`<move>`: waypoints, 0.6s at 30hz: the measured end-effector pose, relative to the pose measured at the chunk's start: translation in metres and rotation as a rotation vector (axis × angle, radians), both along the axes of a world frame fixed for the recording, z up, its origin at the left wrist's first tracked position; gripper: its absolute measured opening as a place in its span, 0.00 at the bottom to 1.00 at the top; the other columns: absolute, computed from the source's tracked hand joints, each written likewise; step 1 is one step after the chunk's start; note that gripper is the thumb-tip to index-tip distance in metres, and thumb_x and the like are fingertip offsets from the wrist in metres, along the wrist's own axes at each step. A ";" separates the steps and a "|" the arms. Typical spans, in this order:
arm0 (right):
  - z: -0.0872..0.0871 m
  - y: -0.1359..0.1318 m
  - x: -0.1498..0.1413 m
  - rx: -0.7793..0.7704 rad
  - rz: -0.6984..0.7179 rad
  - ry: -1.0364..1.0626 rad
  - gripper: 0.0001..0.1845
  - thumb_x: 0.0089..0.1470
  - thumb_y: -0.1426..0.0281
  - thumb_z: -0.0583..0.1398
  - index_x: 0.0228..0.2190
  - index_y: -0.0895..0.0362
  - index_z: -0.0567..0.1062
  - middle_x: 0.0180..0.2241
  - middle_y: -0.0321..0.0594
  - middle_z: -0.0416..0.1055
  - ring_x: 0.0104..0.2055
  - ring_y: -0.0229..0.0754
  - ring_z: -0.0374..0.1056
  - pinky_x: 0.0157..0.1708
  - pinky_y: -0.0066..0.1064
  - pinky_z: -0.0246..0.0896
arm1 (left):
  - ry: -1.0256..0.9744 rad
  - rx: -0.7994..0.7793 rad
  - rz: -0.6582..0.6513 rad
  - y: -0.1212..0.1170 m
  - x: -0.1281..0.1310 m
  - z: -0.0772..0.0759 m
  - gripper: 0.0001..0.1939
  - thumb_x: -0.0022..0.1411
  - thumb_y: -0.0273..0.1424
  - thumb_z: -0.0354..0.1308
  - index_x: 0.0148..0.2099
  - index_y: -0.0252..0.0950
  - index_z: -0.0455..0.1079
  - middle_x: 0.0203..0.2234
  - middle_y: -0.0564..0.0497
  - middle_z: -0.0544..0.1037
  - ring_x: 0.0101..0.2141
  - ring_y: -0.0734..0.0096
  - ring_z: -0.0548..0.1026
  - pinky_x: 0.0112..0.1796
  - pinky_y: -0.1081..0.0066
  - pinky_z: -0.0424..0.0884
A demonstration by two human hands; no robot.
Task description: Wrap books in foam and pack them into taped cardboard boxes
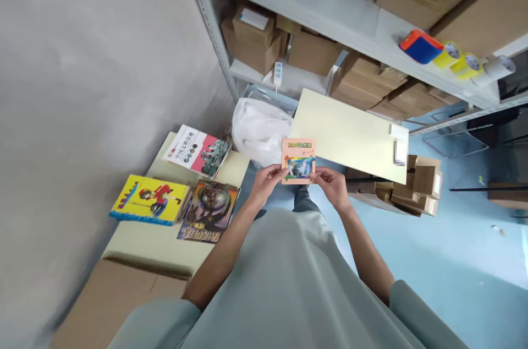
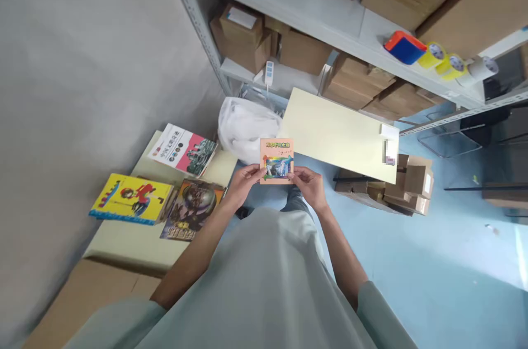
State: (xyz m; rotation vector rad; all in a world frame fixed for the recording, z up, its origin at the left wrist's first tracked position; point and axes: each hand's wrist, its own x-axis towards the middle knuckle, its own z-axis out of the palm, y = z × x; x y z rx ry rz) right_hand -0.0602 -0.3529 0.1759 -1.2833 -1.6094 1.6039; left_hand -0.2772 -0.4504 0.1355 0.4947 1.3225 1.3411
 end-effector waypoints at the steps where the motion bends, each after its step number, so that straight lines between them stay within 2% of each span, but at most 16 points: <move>1: -0.002 0.012 0.010 0.006 -0.017 0.018 0.27 0.54 0.44 0.76 0.42 0.52 0.89 0.38 0.43 0.87 0.38 0.49 0.82 0.42 0.41 0.81 | 0.021 0.006 -0.016 0.016 0.008 0.004 0.30 0.56 0.58 0.76 0.45 0.38 0.85 0.45 0.44 0.88 0.48 0.53 0.85 0.52 0.61 0.80; 5: -0.014 0.072 0.055 0.027 -0.080 0.074 0.29 0.53 0.41 0.75 0.42 0.52 0.88 0.38 0.44 0.87 0.37 0.50 0.82 0.41 0.41 0.81 | 0.070 0.011 -0.048 0.090 0.049 0.010 0.28 0.56 0.56 0.78 0.45 0.38 0.86 0.45 0.45 0.89 0.48 0.54 0.85 0.53 0.61 0.80; 12: -0.030 0.181 0.137 0.022 -0.176 0.066 0.31 0.55 0.41 0.73 0.45 0.54 0.86 0.38 0.46 0.87 0.39 0.52 0.84 0.43 0.42 0.82 | 0.125 -0.006 -0.111 0.220 0.129 0.005 0.28 0.56 0.57 0.78 0.45 0.38 0.85 0.43 0.44 0.89 0.46 0.55 0.85 0.49 0.62 0.81; 15: -0.025 0.217 0.158 0.124 -0.238 -0.015 0.28 0.59 0.44 0.72 0.49 0.53 0.86 0.47 0.50 0.87 0.45 0.55 0.85 0.49 0.46 0.83 | 0.173 -0.013 -0.104 0.259 0.155 0.010 0.30 0.58 0.56 0.76 0.50 0.38 0.86 0.45 0.44 0.89 0.48 0.54 0.86 0.49 0.61 0.83; 18: -0.014 0.243 0.162 0.251 -0.282 -0.087 0.25 0.65 0.48 0.68 0.53 0.52 0.86 0.56 0.52 0.84 0.55 0.58 0.83 0.58 0.50 0.81 | 0.259 0.022 -0.044 0.289 0.176 0.018 0.30 0.60 0.54 0.75 0.54 0.37 0.87 0.48 0.46 0.89 0.50 0.50 0.87 0.51 0.57 0.84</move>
